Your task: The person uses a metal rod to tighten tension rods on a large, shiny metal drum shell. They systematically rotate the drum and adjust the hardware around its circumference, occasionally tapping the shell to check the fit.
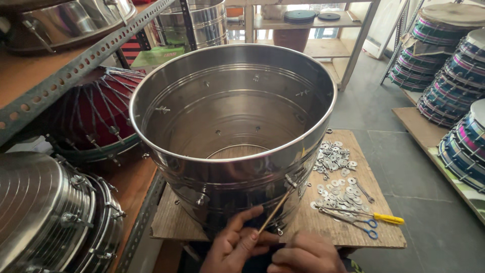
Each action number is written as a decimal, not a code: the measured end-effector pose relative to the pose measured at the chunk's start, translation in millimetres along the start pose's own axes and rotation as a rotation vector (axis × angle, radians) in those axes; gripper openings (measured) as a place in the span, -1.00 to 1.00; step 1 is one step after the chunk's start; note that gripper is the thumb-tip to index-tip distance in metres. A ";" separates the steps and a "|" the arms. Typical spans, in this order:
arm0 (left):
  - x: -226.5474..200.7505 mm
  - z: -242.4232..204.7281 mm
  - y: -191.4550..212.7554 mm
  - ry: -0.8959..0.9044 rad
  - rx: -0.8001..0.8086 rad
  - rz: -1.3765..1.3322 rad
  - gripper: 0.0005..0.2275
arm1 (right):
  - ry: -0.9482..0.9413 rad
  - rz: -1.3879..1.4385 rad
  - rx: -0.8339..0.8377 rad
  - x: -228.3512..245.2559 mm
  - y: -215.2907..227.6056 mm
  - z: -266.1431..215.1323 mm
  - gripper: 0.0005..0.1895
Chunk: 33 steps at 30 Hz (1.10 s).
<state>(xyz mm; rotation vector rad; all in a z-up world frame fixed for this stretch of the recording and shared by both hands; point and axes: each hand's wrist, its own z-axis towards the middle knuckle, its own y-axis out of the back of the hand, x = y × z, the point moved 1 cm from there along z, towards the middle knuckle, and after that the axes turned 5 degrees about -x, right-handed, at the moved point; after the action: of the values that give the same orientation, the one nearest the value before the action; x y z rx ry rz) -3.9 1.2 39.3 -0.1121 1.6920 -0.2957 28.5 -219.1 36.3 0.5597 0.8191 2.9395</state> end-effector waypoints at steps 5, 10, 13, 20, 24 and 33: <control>-43.7 -14.8 -16.2 -0.189 -0.013 0.194 -0.41 | 0.198 -0.280 -0.095 28.8 19.1 73.7 -0.80; -70.6 -22.5 -21.4 -0.419 -0.100 0.706 -0.05 | 0.131 -0.212 -0.017 30.6 29.8 97.4 -0.79; -79.9 -17.8 -18.1 -0.474 -0.111 0.829 0.10 | 0.195 -0.260 0.009 17.9 29.5 103.1 -0.78; -70.1 -7.7 -9.9 -0.434 -0.071 0.428 0.07 | 0.088 -0.351 -0.292 -21.6 40.1 109.4 -0.48; -33.5 2.4 -13.5 -0.252 -0.052 0.455 -0.09 | -0.095 -0.197 -0.478 -36.1 50.1 111.1 -0.21; 17.2 19.6 -1.2 -0.002 -0.098 0.370 -0.43 | -0.486 -0.005 -0.628 -70.8 79.3 119.1 -0.22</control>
<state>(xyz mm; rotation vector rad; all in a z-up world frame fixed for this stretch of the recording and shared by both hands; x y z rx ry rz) 12.8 -6.6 20.8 0.1280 1.6879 0.0636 141.2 -238.0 147.8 1.1103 -0.1462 2.6364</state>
